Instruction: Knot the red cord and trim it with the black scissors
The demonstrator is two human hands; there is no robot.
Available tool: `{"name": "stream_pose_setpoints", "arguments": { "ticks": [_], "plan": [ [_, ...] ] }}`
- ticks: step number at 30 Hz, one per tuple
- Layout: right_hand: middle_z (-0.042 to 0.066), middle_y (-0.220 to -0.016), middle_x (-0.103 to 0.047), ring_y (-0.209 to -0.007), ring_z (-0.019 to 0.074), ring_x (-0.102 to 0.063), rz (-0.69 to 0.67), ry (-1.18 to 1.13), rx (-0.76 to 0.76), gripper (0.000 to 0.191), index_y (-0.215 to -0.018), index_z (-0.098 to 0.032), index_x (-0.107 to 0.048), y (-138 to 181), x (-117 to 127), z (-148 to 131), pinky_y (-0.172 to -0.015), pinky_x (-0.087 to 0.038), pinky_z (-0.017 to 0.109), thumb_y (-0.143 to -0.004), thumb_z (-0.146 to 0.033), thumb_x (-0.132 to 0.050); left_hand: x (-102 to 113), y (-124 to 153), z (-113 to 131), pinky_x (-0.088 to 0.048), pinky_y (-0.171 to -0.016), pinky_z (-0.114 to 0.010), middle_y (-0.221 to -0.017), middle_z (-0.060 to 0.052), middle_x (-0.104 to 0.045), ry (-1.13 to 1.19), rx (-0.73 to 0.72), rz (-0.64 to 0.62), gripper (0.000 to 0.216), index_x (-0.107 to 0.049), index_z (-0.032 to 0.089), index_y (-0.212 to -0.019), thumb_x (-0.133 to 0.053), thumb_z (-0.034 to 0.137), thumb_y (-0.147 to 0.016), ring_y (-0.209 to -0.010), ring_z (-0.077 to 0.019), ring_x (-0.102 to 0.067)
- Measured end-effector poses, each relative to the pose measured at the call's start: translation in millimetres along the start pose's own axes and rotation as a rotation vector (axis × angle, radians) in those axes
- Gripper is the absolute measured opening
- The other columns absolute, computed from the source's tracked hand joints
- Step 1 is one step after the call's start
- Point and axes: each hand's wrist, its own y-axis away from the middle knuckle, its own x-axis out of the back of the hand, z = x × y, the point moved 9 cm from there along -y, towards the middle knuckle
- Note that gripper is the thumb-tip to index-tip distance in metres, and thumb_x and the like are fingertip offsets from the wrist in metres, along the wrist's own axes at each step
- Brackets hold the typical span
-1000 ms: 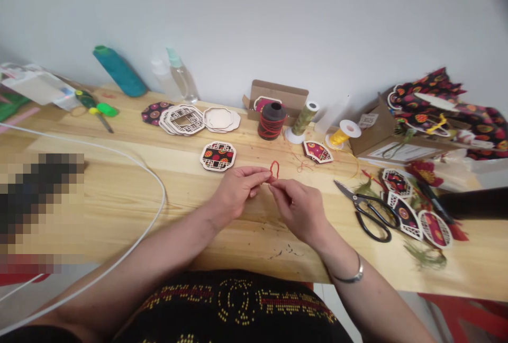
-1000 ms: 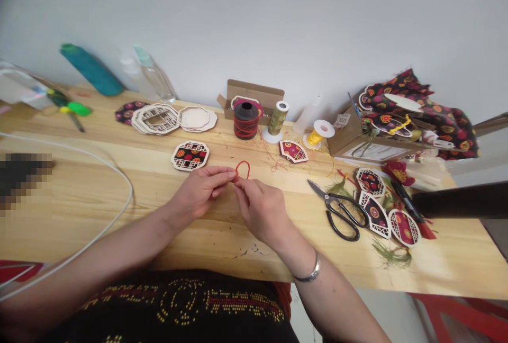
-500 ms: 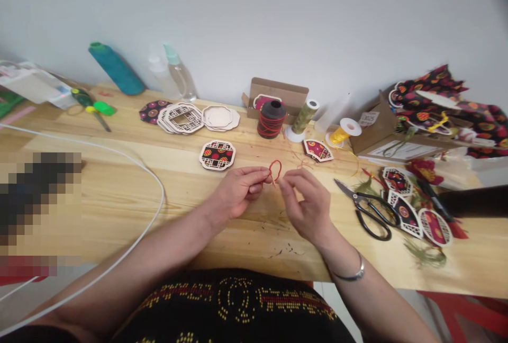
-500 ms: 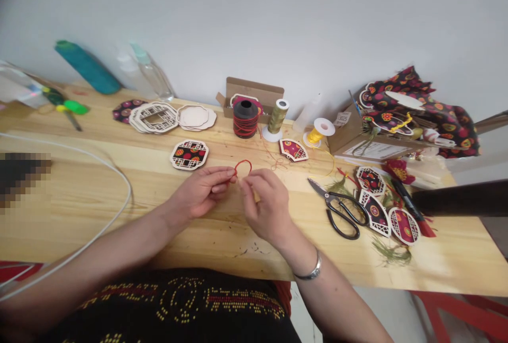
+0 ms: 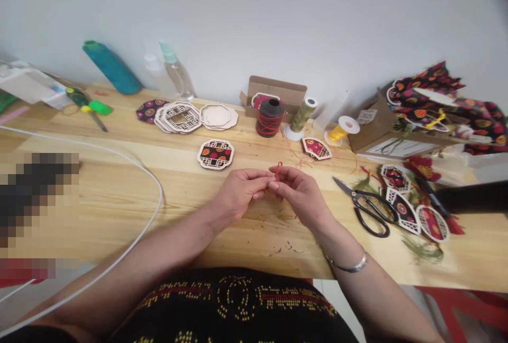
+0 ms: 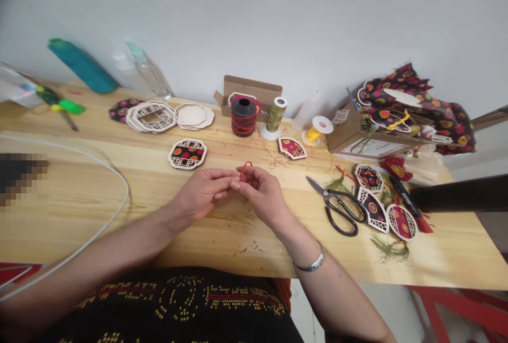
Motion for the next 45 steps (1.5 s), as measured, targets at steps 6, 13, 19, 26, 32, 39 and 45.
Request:
{"name": "stream_pose_setpoints", "arguments": {
  "ticks": [6, 13, 19, 26, 32, 39, 45],
  "plan": [
    [-0.002, -0.066, -0.059, -0.055, 0.0078, -0.046, -0.004, 0.008, 0.011, 0.029, -0.093, -0.016, -0.065, -1, 2, -2, -0.051, -0.037, 0.023, -0.068, -0.03, -0.072, 2, 0, -2, -0.02, -0.041, -0.018, -0.061, -0.003, -0.062, 0.007, 0.027, 0.006, 0.007, -0.073, 0.012, -0.069, -0.072, 0.018, -0.065, -0.045, -0.002, -0.036],
    [0.001, -0.064, -0.06, -0.055, 0.0091, -0.05, -0.008, 0.024, 0.026, 0.031, -0.09, -0.014, -0.067, -1, 6, -4, -0.052, -0.038, 0.024, -0.079, -0.043, -0.06, 0, 1, 1, -0.019, -0.041, -0.019, -0.06, -0.002, -0.06, -0.011, 0.021, 0.001, 0.006, -0.073, 0.013, -0.068, -0.071, 0.018, -0.066, -0.046, -0.0024, -0.036],
    [-0.001, -0.063, -0.062, -0.052, 0.0075, -0.047, 0.022, -0.035, -0.02, 0.029, -0.089, -0.015, -0.069, -1, 7, 0, -0.05, -0.036, 0.023, -0.068, -0.034, -0.073, -2, 3, -1, -0.018, -0.041, -0.019, -0.06, -0.003, -0.061, -0.03, 0.052, -0.005, 0.008, -0.074, 0.013, -0.07, -0.071, 0.019, -0.065, -0.044, -0.0026, -0.035],
    [-0.001, -0.062, -0.064, -0.052, 0.0065, -0.045, 0.049, -0.048, -0.013, 0.024, -0.085, -0.017, -0.072, -2, 9, -1, -0.049, -0.035, 0.022, -0.064, -0.027, -0.075, -3, 3, 0, -0.017, -0.04, -0.018, -0.057, -0.001, -0.059, -0.026, 0.064, -0.011, 0.009, -0.073, 0.012, -0.069, -0.072, 0.02, -0.064, -0.043, -0.0016, -0.033],
    [-0.001, -0.059, -0.063, -0.05, 0.0061, -0.044, 0.075, -0.058, 0.014, 0.018, -0.077, -0.017, -0.073, -2, 12, -2, -0.047, -0.033, 0.022, -0.061, -0.025, -0.076, -2, 3, 0, -0.019, -0.04, -0.017, -0.058, -0.002, -0.06, -0.032, 0.059, -0.009, 0.007, -0.072, 0.012, -0.069, -0.07, 0.018, -0.065, -0.043, -0.0012, -0.035],
    [-0.002, -0.053, -0.06, -0.047, 0.0069, -0.044, 0.134, -0.005, 0.086, 0.012, -0.066, -0.018, -0.07, -2, 17, -7, -0.046, -0.035, 0.022, -0.061, -0.025, -0.076, 0, 3, 0, -0.018, -0.04, -0.019, -0.057, -0.002, -0.06, -0.04, 0.064, -0.002, 0.005, -0.07, 0.012, -0.065, -0.07, 0.017, -0.065, -0.041, -0.0007, -0.032],
    [-0.004, -0.049, -0.054, -0.047, 0.0069, -0.043, 0.147, 0.059, 0.104, 0.013, -0.066, -0.016, -0.065, -2, 16, -8, -0.046, -0.034, 0.021, -0.065, -0.028, -0.072, 1, 4, -2, -0.016, -0.039, -0.019, -0.057, -0.002, -0.06, -0.051, 0.065, 0.015, 0.007, -0.069, 0.011, -0.065, -0.068, 0.017, -0.068, -0.04, -0.0006, -0.033]
  ]
}}
